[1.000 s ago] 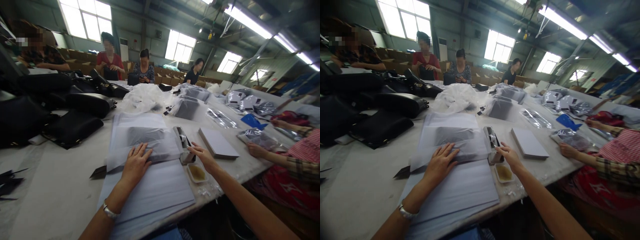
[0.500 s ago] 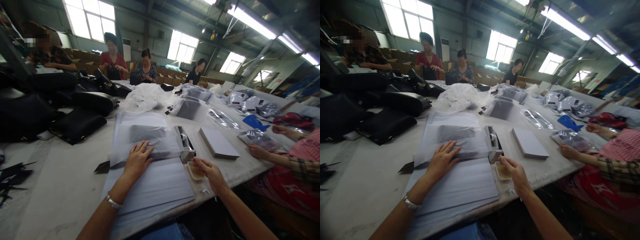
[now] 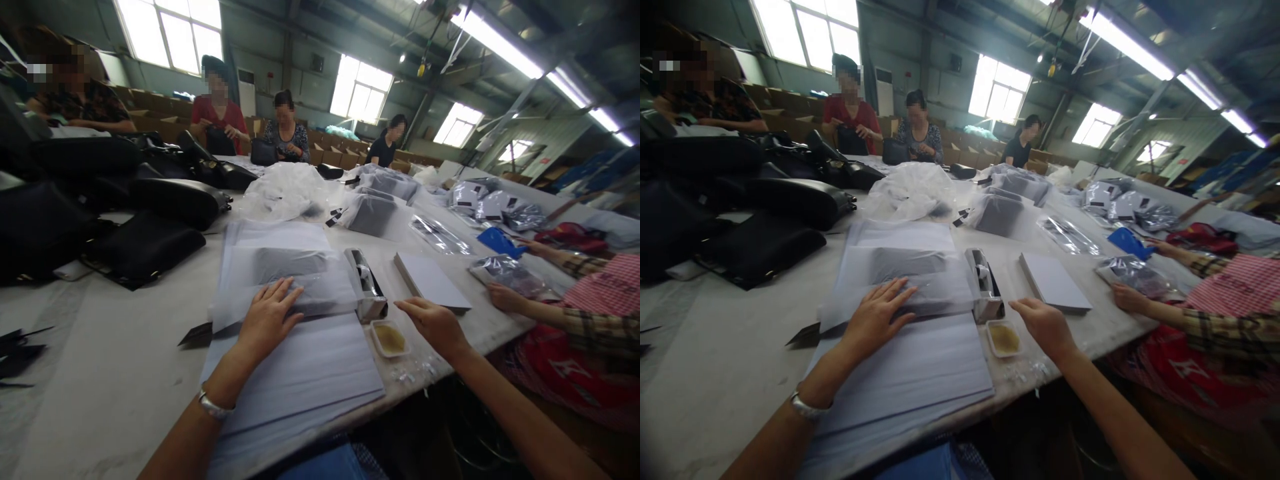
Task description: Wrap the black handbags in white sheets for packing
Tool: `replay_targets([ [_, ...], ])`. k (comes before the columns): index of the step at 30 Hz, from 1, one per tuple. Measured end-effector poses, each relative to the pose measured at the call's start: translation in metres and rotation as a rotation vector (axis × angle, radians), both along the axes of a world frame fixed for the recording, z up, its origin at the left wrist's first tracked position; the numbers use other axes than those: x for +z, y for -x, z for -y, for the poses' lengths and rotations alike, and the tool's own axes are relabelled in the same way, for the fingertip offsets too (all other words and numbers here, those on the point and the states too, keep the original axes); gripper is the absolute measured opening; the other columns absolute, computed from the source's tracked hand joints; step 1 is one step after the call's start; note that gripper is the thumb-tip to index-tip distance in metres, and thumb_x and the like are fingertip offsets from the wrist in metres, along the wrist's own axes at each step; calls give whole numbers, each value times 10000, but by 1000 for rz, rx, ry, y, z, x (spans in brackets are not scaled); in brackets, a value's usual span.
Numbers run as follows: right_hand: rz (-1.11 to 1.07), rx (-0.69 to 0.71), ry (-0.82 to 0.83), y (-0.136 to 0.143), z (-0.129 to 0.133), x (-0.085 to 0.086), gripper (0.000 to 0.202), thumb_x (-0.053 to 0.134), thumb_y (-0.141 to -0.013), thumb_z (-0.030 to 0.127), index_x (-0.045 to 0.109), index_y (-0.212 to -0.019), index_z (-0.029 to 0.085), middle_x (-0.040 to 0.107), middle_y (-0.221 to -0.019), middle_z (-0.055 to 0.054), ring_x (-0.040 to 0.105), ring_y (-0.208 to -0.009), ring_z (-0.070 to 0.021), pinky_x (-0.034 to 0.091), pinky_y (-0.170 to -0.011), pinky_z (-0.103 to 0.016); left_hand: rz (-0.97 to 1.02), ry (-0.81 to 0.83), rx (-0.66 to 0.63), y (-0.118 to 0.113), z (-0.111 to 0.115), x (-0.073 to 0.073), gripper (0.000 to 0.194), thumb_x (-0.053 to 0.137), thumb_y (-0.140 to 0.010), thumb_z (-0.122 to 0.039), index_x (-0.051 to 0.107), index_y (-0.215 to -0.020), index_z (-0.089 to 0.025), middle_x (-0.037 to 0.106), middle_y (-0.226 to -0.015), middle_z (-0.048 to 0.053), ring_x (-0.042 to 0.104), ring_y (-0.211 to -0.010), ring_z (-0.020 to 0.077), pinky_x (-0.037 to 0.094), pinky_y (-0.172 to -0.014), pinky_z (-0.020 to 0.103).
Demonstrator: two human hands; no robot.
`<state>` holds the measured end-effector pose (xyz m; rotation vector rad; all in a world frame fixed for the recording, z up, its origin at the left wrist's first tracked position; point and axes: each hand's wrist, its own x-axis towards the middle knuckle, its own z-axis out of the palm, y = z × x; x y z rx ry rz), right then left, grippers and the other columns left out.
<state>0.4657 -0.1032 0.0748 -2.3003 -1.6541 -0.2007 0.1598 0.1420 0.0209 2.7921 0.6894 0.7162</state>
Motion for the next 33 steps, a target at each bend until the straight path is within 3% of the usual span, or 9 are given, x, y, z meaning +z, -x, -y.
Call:
replay_targets([
  [4, 113, 231, 67, 12, -24, 31, 341, 484, -920, 191, 715, -1144, 303, 721, -1116, -43, 663, -981, -229, 499, -829, -332, 25, 92, 23, 5, -21, 4, 441, 467, -967, -268, 501, -1407, -277, 416, -1533, 72, 550, -1273, 265, 493, -1021, 425],
  [7, 110, 398, 82, 31, -60, 48, 254, 520, -954, 296, 726, -1102, 295, 731, -1047, -44, 661, -935, -216, 477, -783, -305, 55, 109, 33, 9, -38, 5, 436, 439, -950, -166, 549, -1366, -235, 444, -1514, 73, 548, -1274, 245, 487, -1041, 392],
  [9, 86, 510, 92, 48, -91, 55, 238, 531, -962, 373, 739, -1039, 286, 731, -976, -43, 656, -868, -199, 456, -742, -289, 69, 111, 23, 13, -47, 5, 433, 498, -937, -190, 549, -1366, -213, 457, -1502, 88, 520, -1297, 252, 457, -1077, 407],
  [13, 19, 731, 149, 86, -159, 60, 291, 530, -958, 446, 746, -908, 258, 703, -837, -37, 619, -728, -159, 407, -660, -262, 133, 177, 40, 21, -60, 5, 514, 595, -909, -294, 499, -1406, -203, 491, -1471, 108, 475, -1325, 263, 418, -1108, 447],
  [17, 27, 874, 231, 118, -228, 52, 275, 592, -917, 455, 734, -827, 238, 685, -775, -10, 586, -652, -135, 379, -615, -243, 237, 305, 12, 26, -73, -1, 606, 589, -904, -252, 392, -1476, -217, 529, -1435, 107, 498, -1306, 248, 426, -1097, 450],
  [21, 195, 858, 423, 141, -276, 45, 186, 662, -860, 413, 745, -813, 254, 709, -764, 5, 618, -674, -158, 359, -581, -243, 303, 392, -5, 28, -81, -9, 744, 621, -862, -185, 286, -1523, -253, 561, -1401, 101, 550, -1247, 232, 495, -1021, 413],
  [25, 368, 778, 532, 155, -291, 44, 206, 682, -833, 454, 750, -857, 261, 716, -739, -30, 656, -704, -210, 380, -583, -258, 309, 407, 4, 29, -79, -11, 753, 623, -850, -142, 293, -1520, -245, 542, -1418, 104, 542, -1253, 229, 499, -1009, 385],
  [30, 403, 612, 465, 151, -296, 44, 720, 724, -695, 705, 627, -1161, 165, 725, -858, -123, 685, -788, -301, 441, -635, -308, 297, 399, 17, 28, -76, -8, 729, 622, -857, -150, 314, -1512, -238, 545, -1414, 111, 525, -1271, 243, 468, -1045, 421],
  [33, 332, 488, 423, 132, -294, 40, 684, 671, -719, 748, 623, -1103, 184, 726, -880, -120, 687, -822, -309, 450, -649, -314, 279, 412, 20, 28, -77, -5, 705, 613, -864, -150, 330, -1505, -225, 531, -1433, 112, 506, -1296, 246, 450, -1068, 437],
])
